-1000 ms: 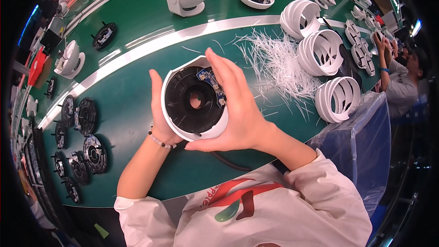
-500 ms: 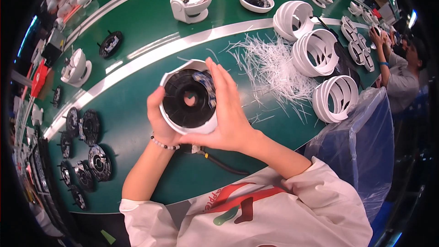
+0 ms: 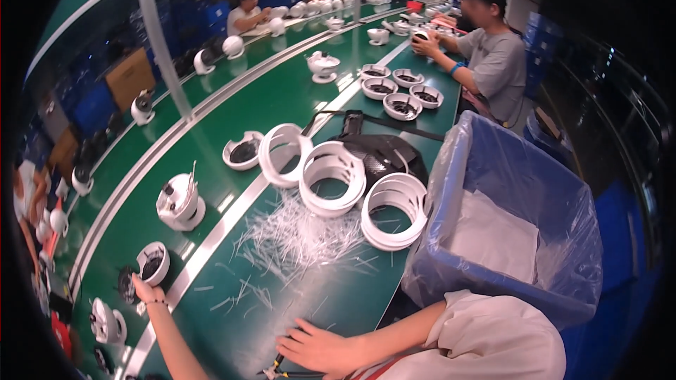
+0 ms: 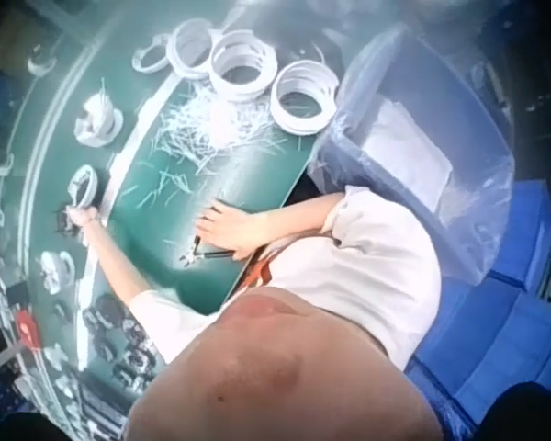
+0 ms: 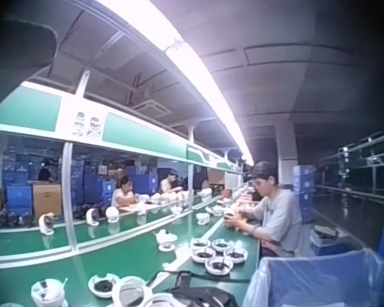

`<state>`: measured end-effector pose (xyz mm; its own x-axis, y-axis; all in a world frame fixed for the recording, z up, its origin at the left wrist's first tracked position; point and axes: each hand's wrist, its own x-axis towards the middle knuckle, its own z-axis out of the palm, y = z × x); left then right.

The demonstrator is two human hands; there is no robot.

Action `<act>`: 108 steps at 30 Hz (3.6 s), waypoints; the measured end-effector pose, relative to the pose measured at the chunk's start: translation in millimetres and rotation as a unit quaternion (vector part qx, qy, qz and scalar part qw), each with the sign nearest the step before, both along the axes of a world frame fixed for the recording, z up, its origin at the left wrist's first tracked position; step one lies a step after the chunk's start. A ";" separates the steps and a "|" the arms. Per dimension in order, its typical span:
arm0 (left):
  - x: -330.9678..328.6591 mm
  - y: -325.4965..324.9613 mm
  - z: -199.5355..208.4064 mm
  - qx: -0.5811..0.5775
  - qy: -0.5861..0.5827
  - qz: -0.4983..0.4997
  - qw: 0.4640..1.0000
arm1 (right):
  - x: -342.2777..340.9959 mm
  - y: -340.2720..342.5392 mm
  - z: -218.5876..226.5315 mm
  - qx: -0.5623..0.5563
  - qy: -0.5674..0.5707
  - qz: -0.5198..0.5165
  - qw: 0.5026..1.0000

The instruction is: Assembling circular LED light fixtures by fitting circuit boards and internal components into plastic housings on a production line.

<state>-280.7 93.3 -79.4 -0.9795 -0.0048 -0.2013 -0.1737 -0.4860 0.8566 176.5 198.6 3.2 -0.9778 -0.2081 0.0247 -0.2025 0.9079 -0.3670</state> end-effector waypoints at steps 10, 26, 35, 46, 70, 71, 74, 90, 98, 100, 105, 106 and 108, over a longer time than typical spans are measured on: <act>96.7 131.4 61.8 -0.577 0.532 -0.023 0.619 | -50.6 82.1 18.7 -0.434 0.127 -0.167 0.876; 99.7 217.7 80.1 -0.265 0.068 -0.223 0.936 | -61.1 124.6 4.9 -0.891 -0.003 -0.028 0.454; 182.1 179.7 96.9 -0.336 0.445 -0.060 0.828 | -65.9 120.3 13.2 -0.677 0.141 -0.197 0.695; 223.9 143.6 122.3 -0.307 0.600 -0.038 0.738 | -69.2 115.2 7.9 -0.484 0.206 -0.299 0.796; 111.9 289.6 99.0 -0.229 0.142 -0.163 0.949 | -63.5 93.9 7.6 -0.583 0.281 -0.106 0.755; 105.4 298.8 89.2 -0.158 0.093 -0.181 0.966 | -63.8 91.7 8.3 -0.591 0.277 -0.107 0.750; 91.7 316.0 76.7 -0.049 -0.038 -0.216 0.974 | -63.1 91.2 8.8 -0.634 0.248 -0.113 0.724; 59.9 115.7 50.5 -0.677 0.335 -0.153 0.638 | -64.5 89.6 11.5 -0.666 0.228 -0.096 0.703; 98.6 71.8 56.8 -0.679 0.449 -0.137 0.564 | -58.9 89.2 10.2 -0.660 0.232 -0.122 0.704; 118.2 42.2 69.4 -0.646 0.503 -0.109 0.564 | -56.9 87.9 13.0 -0.664 0.228 -0.119 0.702; 195.1 -36.7 107.2 -0.741 0.393 -0.160 0.520 | -54.2 88.5 13.7 -0.694 0.208 -0.108 0.681; 204.8 -52.0 112.0 -0.778 0.339 -0.174 0.500 | -53.6 87.8 13.9 -0.701 0.201 -0.103 0.676; 211.8 -84.8 114.4 -0.824 0.285 -0.176 0.457 | -52.7 87.8 15.6 -0.711 0.193 -0.088 0.671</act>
<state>-69.0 8.5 35.0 -0.8689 0.4886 0.0796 0.4874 0.8725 -0.0356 123.9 286.4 18.8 -0.8480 0.4111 0.3344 -0.4669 -0.2812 -0.8384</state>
